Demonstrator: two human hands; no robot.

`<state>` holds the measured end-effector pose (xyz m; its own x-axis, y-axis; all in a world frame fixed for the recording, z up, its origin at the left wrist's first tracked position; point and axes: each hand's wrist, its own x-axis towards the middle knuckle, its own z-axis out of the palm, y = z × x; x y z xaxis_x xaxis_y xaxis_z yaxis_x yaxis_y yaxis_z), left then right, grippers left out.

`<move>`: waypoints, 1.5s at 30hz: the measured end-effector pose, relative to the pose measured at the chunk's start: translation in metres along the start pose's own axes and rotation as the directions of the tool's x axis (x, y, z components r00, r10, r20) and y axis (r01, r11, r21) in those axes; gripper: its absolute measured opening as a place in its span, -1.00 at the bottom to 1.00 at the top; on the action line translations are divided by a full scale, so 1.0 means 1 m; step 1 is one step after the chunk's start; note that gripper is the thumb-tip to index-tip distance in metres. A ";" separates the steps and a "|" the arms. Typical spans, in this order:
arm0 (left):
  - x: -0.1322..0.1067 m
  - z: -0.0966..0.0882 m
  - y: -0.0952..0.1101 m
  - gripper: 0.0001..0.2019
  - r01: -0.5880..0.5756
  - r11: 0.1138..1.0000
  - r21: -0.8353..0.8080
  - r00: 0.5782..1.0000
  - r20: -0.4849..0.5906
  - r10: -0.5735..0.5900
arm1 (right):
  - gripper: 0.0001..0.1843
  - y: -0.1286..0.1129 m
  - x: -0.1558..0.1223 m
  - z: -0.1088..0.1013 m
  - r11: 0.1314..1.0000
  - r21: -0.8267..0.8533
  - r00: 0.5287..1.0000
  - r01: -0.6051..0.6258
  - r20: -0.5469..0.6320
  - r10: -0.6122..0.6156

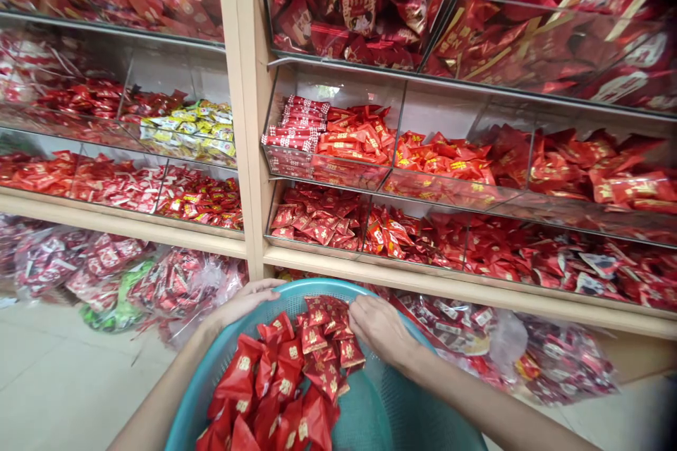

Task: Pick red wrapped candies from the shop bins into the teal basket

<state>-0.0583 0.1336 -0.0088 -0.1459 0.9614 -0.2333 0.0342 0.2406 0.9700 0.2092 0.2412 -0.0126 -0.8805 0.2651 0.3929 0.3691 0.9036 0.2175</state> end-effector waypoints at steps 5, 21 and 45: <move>0.002 -0.003 -0.005 -0.58 -0.024 1.000 0.017 1.000 -0.009 0.024 | -0.84 -0.003 0.001 0.014 0.990 -0.099 0.990 0.098 0.107 -0.088; 0.005 -0.008 -0.010 -0.63 -0.047 0.999 0.011 0.998 0.049 0.046 | -0.86 -0.007 -0.002 0.003 0.989 -0.081 0.991 0.120 0.068 -0.115; 0.013 -0.016 -0.028 -0.63 -0.073 0.997 -0.023 0.997 0.020 0.073 | -0.48 0.083 0.209 -0.030 0.982 0.077 0.984 -0.170 0.066 0.165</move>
<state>-0.0772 0.1371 -0.0374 -0.1236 0.9788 -0.1632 0.0217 0.1671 0.9857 0.0647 0.3616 0.1147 -0.8252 0.4324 0.3633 0.4895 0.8685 0.0780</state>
